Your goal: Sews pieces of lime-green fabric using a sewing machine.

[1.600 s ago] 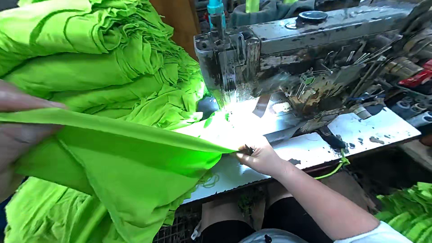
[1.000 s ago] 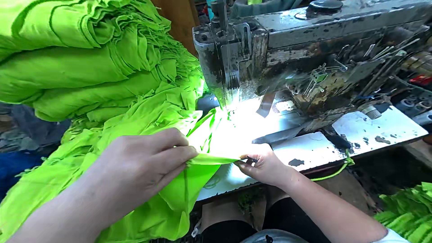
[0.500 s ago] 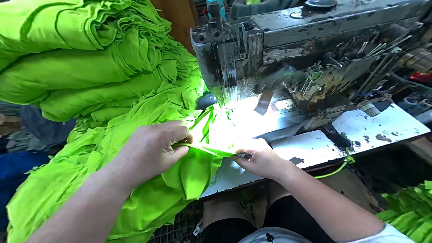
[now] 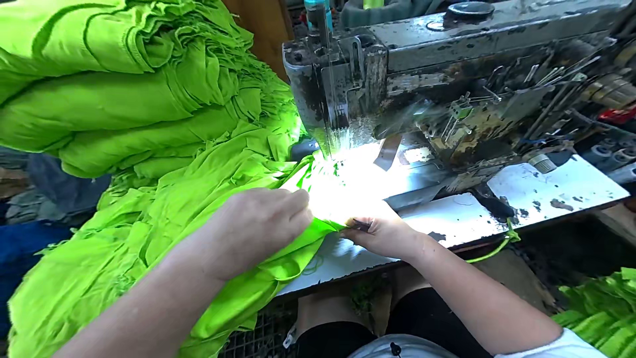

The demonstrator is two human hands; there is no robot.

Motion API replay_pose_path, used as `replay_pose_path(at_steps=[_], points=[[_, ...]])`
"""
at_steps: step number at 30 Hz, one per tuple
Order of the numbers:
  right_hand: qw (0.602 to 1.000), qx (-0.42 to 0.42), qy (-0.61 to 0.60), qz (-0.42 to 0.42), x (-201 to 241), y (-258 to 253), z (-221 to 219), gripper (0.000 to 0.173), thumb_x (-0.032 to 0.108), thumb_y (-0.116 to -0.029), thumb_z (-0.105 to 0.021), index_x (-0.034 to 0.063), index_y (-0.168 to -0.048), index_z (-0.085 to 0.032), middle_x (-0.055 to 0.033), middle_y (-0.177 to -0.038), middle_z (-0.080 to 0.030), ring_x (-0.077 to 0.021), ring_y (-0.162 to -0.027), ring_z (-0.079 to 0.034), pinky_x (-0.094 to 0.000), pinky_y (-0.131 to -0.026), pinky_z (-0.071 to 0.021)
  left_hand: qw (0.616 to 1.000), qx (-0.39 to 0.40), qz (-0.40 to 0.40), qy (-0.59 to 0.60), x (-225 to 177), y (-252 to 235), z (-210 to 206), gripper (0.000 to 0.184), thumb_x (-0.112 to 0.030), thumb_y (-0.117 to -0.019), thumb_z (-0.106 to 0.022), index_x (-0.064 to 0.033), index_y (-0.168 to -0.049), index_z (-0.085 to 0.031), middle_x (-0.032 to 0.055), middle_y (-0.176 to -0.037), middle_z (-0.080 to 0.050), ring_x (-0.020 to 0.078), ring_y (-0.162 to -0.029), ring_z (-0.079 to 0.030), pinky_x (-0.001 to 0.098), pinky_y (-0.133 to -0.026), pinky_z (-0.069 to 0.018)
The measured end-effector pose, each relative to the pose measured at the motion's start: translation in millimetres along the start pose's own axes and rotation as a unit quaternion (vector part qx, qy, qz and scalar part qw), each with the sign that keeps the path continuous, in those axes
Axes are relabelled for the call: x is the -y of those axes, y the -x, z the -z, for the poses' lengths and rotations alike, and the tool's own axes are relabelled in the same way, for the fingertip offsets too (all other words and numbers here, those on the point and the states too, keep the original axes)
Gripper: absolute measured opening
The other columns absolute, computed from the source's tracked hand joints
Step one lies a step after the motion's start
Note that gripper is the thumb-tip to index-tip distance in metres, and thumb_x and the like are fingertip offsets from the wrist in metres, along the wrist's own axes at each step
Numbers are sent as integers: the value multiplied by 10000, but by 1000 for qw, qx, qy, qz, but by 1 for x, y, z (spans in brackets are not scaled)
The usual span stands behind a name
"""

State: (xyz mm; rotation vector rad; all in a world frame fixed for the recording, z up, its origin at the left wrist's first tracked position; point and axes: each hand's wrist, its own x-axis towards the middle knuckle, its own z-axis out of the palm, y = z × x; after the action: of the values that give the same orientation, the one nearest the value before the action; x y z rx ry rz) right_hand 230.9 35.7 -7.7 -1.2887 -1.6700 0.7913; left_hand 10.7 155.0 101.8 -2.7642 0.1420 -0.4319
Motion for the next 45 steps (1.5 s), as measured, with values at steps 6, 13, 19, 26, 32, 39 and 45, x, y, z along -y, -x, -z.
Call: replay_pose_path(at_steps=[6, 13, 19, 26, 32, 39, 45], points=[[996, -51, 19, 73, -8, 1, -7, 206, 167, -969, -657, 0, -913, -765, -60, -788, -726, -35, -679, -664, -201, -661, -564, 928, 256, 264, 63, -17, -49, 50, 178, -31, -1016, -569, 58, -945, -705, 185, -894, -683, 353, -832, -675, 477, -733, -508], [997, -46, 20, 62, -9, 3, -6, 218, 192, -980, -659, 11, -925, -767, -50, -806, -734, -25, -695, -673, -194, -681, -572, 979, 122, 160, 17, 1, -12, 0, 82, -52, -828, -633, -9, -767, -668, 139, -830, -663, 337, -903, -684, 516, -849, -520], [999, -32, 9, 20, -8, 2, -1, 206, 198, -975, -665, 22, -933, -763, -25, -814, -735, -7, -715, -670, -190, -702, -571, 994, -32, 21, 103, -7, -7, -27, 138, -157, -883, -566, -117, -756, -607, 31, -717, -591, 202, -692, -608, 394, -679, -485], [999, -42, -12, 10, -5, 2, -2, 196, 200, -965, -686, 27, -926, -768, -5, -797, -736, 28, -691, -657, -170, -686, -563, 998, 30, 45, 42, 22, -8, 5, 188, -158, -901, -570, -86, -742, -642, 51, -685, -591, 243, -623, -609, 478, -642, -476], [998, -48, -15, 31, -10, 3, -4, 176, 174, -952, -681, 26, -924, -771, -12, -793, -734, 17, -687, -656, -176, -679, -562, 996, 26, 34, 78, -15, -19, 7, 188, -190, -939, -532, -137, -787, -628, -9, -643, -555, 171, -542, -548, 348, -485, -410], [997, -69, -38, 24, -7, 0, -5, 221, 213, -956, -715, 9, -876, -748, 1, -766, -723, 21, -679, -661, -173, -683, -575, 997, 45, 68, -15, 20, -21, -16, 168, -71, -854, -604, -33, -691, -618, 115, -696, -600, 341, -727, -638, 504, -639, -483], [990, -65, -53, 112, -17, 10, -5, 116, 53, -898, -669, 4, -924, -771, -28, -828, -733, 26, -731, -644, -153, -704, -544, 988, 53, -67, 128, -52, -35, 9, 225, -92, -994, -501, -111, -799, -611, 14, -571, -525, 206, -563, -591, 462, -782, -546]])
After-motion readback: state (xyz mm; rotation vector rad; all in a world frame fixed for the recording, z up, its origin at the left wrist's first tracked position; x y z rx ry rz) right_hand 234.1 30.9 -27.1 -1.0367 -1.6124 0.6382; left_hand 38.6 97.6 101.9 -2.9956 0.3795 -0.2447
